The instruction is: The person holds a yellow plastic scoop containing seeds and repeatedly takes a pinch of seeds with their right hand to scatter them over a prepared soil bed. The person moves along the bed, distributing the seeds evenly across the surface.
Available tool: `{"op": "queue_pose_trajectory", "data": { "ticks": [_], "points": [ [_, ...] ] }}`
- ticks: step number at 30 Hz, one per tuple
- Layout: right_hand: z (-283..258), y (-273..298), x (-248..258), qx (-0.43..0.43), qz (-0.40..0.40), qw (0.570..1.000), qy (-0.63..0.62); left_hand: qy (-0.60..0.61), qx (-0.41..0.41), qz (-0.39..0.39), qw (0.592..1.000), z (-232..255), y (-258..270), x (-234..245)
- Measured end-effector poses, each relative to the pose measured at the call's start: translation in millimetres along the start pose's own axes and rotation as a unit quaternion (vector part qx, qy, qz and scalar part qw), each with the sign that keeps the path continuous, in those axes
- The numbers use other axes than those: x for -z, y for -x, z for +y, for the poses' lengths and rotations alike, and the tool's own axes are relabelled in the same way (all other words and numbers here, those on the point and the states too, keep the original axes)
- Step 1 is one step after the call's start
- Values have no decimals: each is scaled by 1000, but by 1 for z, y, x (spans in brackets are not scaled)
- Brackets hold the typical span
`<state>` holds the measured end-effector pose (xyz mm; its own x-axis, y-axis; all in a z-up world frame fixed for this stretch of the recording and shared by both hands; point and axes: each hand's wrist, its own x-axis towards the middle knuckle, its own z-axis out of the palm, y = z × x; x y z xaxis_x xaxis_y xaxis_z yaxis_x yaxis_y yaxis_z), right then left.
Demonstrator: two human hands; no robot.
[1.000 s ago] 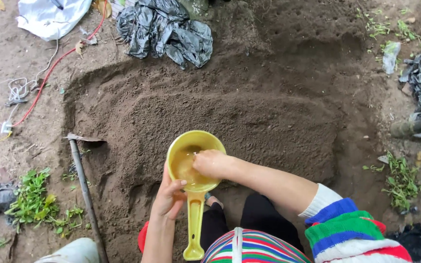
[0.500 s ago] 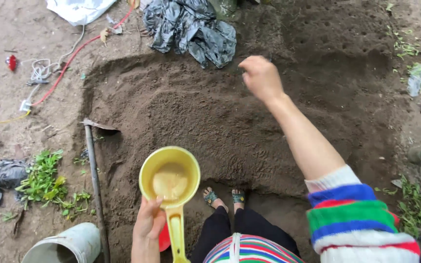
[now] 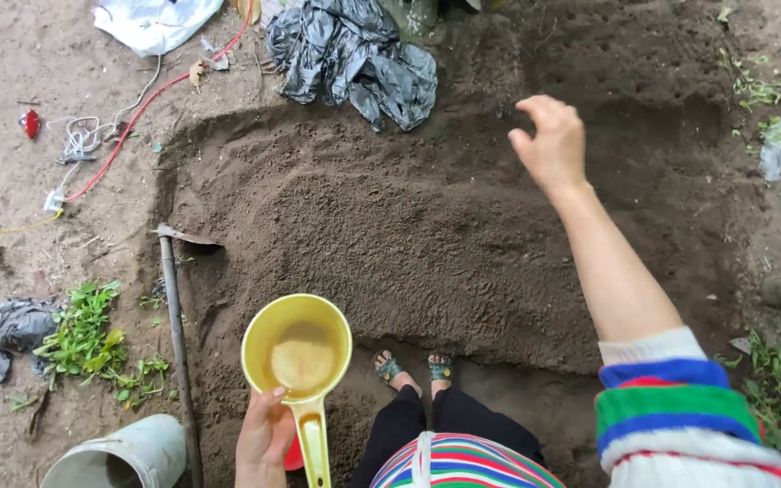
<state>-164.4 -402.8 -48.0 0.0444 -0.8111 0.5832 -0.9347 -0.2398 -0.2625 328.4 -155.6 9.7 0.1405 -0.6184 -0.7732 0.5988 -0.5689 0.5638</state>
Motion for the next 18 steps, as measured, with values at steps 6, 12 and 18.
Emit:
{"op": "queue_pose_trajectory", "data": {
  "ticks": [6, 12, 18],
  "points": [
    [-93, -48, 138, 123, 133, 980, -83, -3, 4, -34, 999, -22, -13, 2],
    [-19, 26, 33, -165, -337, 914, 153, -15, 17, -72, 997, -31, -10, -20],
    [-217, 50, 35, 186, -204, 914, -298, -21, 37, -110, 993, -47, -16, -42]
  ]
}}
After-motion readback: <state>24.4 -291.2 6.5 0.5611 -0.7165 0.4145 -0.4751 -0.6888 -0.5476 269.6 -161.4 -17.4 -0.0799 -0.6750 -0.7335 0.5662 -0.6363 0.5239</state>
